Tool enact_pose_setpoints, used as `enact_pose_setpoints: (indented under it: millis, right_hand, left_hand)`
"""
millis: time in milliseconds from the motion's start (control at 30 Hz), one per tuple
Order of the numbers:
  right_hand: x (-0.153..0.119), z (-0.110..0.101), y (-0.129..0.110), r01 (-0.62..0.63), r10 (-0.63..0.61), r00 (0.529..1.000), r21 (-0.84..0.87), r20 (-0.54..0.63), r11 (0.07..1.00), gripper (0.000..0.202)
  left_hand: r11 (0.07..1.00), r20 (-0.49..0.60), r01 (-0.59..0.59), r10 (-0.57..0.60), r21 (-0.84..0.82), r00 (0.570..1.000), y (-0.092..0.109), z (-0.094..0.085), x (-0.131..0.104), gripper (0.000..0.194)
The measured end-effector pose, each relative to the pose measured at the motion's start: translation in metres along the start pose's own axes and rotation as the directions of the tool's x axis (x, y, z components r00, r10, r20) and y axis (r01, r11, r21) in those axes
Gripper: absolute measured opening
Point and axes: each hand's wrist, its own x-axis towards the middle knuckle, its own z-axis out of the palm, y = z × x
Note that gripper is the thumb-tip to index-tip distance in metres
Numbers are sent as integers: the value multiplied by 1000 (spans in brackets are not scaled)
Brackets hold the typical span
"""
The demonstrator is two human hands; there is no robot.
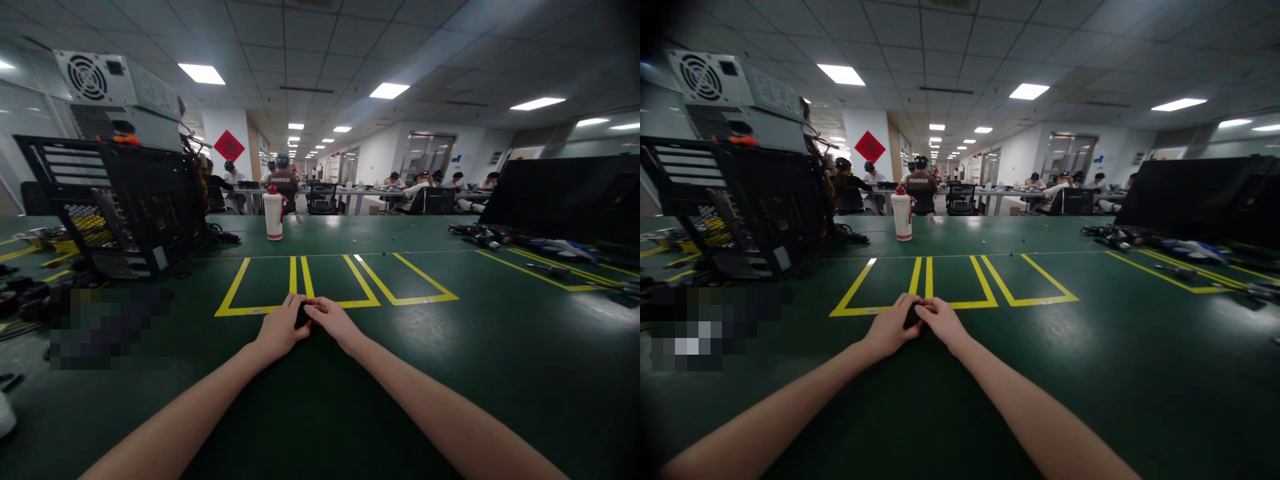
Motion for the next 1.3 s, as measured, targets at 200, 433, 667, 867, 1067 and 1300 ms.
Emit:
enact_pose_setpoints:
  millis: [200, 433, 667, 867, 1067, 1300]
  right_hand:
    - [-21, 1, -13, 15, -21, 997, 69, 75, 997, 30]
    - [-51, 14, -6, 201, -209, 974, 91, 90, 975, 29]
    - [-51, 13, -3, 215, -231, 967, 136, 111, 967, 29]
    - [-58, 15, -12, 204, -217, 972, 139, 89, 969, 22]
    - [-58, 15, -17, 145, -158, 984, 152, 79, 978, 23]
    - [-56, 11, -20, 98, -123, 981, 162, 148, 982, 24]
  left_hand:
    - [997, -52, -82, 81, -4, 995, 0, -2, -18, 65]
    - [965, -38, -259, 260, 23, 965, 4, -12, -53, 65]
    - [958, 1, -288, 288, -1, 958, -1, -13, -53, 64]
    - [964, 1, -264, 264, -8, 964, -6, -10, -54, 68]
    - [971, 30, -236, 237, -40, 971, -7, -10, -53, 69]
    - [970, 43, -229, 233, -76, 972, -10, -11, -52, 68]
